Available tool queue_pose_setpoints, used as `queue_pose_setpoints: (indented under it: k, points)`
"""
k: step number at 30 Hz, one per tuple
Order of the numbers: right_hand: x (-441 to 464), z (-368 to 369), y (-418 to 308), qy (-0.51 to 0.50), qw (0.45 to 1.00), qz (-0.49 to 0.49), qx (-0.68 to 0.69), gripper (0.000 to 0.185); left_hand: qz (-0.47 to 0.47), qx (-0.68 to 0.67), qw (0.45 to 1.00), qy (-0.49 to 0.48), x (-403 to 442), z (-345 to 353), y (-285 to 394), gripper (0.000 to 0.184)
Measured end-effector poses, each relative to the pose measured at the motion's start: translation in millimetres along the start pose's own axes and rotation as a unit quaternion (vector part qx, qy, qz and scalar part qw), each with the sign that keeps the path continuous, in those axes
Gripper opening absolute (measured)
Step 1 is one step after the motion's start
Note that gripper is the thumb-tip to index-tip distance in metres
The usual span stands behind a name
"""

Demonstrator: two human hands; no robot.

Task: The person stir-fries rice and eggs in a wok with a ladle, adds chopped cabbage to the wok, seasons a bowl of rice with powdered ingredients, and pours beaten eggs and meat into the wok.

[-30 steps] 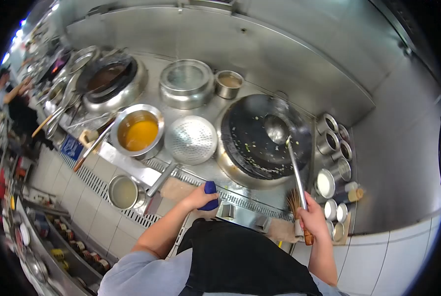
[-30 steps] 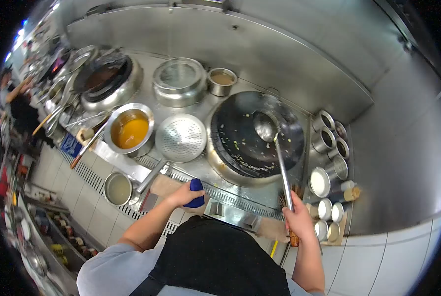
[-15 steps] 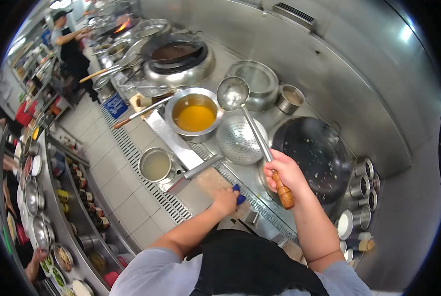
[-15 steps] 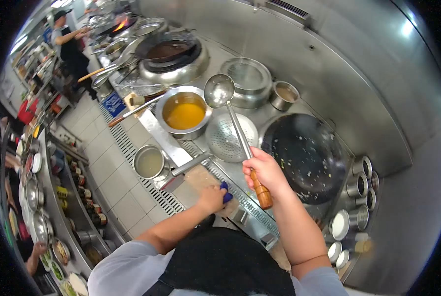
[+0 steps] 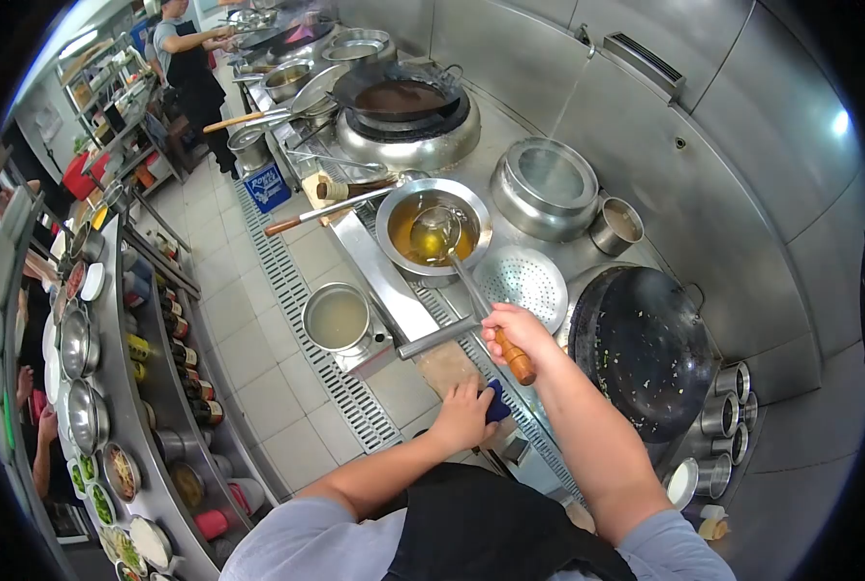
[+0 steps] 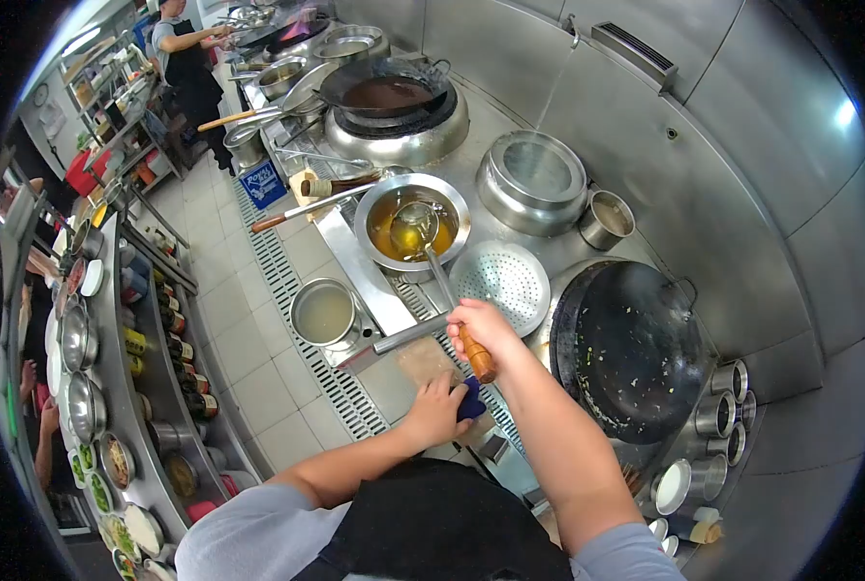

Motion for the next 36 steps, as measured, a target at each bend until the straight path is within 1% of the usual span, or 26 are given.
queue_pose_setpoints:
  k: [1, 2, 3, 5, 6, 7, 9, 10, 11, 13, 15, 16, 18, 23, 24, 25, 27, 28, 29, 30, 31, 32, 33, 34, 35, 36]
  points:
    - [-4, 5, 4, -0.026, 0.989, 0.028, 0.143, 0.011, -0.002, -0.026, 0.999, 0.032, -4, -9, -3, 0.057]
    - [-6, 12, 5, -0.071, 0.975, 0.036, 0.208, 0.011, -0.005, -0.052, 0.997, 0.064, -7, -18, -6, 0.056]
    - [-8, 12, 7, -0.072, 0.975, 0.035, 0.208, 0.011, -0.005, -0.051, 0.997, 0.065, -10, -23, -9, 0.056]
    - [-17, 22, 7, -0.125, 0.938, 0.046, 0.321, 0.006, -0.007, -0.075, 0.993, 0.086, -18, -37, -15, 0.051]
    - [-20, 19, 9, -0.097, 0.941, 0.045, 0.321, 0.019, -0.003, -0.073, 0.994, 0.084, -20, -39, -16, 0.051]
    - [-26, 20, 7, -0.095, 0.940, 0.041, 0.324, 0.019, -0.002, -0.078, 0.993, 0.089, -23, -42, -18, 0.049]
    - [-41, 27, -1, -0.139, 0.912, 0.031, 0.384, 0.022, 0.009, -0.081, 0.993, 0.090, -25, -45, -17, 0.047]
    - [-48, 28, -2, -0.151, 0.898, 0.026, 0.414, 0.029, 0.014, -0.090, 0.993, 0.079, -25, -44, -16, 0.046]
    - [-56, 27, -3, -0.145, 0.896, 0.018, 0.419, 0.029, 0.021, -0.099, 0.993, 0.068, -25, -44, -13, 0.045]
    - [-78, 27, -10, -0.176, 0.870, -0.008, 0.461, 0.022, 0.044, -0.111, 0.991, 0.055, -25, -45, -3, 0.045]
    - [-104, 21, -15, -0.201, 0.851, -0.039, 0.484, 0.028, 0.080, -0.131, 0.988, 0.038, -22, -43, 11, 0.044]
    - [-119, 16, -16, -0.206, 0.844, -0.055, 0.492, 0.030, 0.080, -0.136, 0.987, 0.038, -22, -40, 15, 0.044]
    - [-150, 2, -14, -0.201, 0.837, -0.087, 0.502, 0.034, 0.101, -0.144, 0.984, 0.034, -19, -43, 34, 0.044]
    - [-239, -41, -6, -0.101, 0.851, -0.186, 0.480, 0.035, 0.183, -0.168, 0.969, 0.007, -7, -39, 95, 0.045]
    - [-251, -53, 1, -0.083, 0.856, -0.199, 0.470, 0.036, 0.210, -0.181, 0.961, -0.003, -3, -38, 112, 0.046]
    - [-266, -63, 5, -0.042, 0.868, -0.197, 0.454, 0.034, 0.236, -0.194, 0.952, -0.014, 1, -39, 129, 0.047]
    - [-287, -100, 21, 0.091, 0.908, -0.183, 0.367, 0.036, 0.261, -0.201, 0.944, -0.023, 10, -38, 162, 0.049]
    - [-295, -117, 28, 0.132, 0.917, -0.171, 0.334, 0.031, 0.297, -0.182, 0.937, -0.001, 13, -38, 182, 0.048]
    - [-301, -136, 33, 0.171, 0.925, -0.159, 0.300, 0.027, 0.332, -0.164, 0.929, 0.024, 16, -37, 200, 0.047]
    - [-304, -157, 40, 0.209, 0.933, -0.137, 0.260, 0.016, 0.336, -0.162, 0.928, 0.024, 25, -27, 211, 0.047]
    - [-307, -178, 48, 0.250, 0.936, -0.126, 0.215, 0.011, 0.368, -0.119, 0.921, 0.051, 31, -17, 226, 0.041]
    - [-309, -199, 59, 0.291, 0.933, -0.100, 0.187, 0.011, 0.399, -0.077, 0.910, 0.078, 36, -11, 240, 0.035]
    - [-312, -218, 70, 0.332, 0.927, -0.072, 0.159, 0.012, 0.402, -0.075, 0.909, 0.080, 44, -9, 251, 0.035]
    - [-316, -230, 77, 0.331, 0.927, -0.076, 0.158, 0.012, 0.392, 0.004, 0.920, 0.008, 54, 9, 262, 0.028]
    - [-322, -245, 82, 0.359, 0.927, -0.066, 0.091, 0.011, 0.374, 0.083, 0.921, -0.063, 65, 25, 265, 0.025]
    - [-329, -258, 84, 0.382, 0.922, -0.055, 0.025, 0.010, 0.372, 0.086, 0.922, -0.059, 74, 28, 268, 0.025]
Point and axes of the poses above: each hand's wrist, its own x-axis towards the middle knuckle, its own z-axis out of the palm, y = z × x, the point moved 9 cm from there along x, towards the middle knuckle, and after that the axes turned 1 degree about -y, right-handed, at the moved point
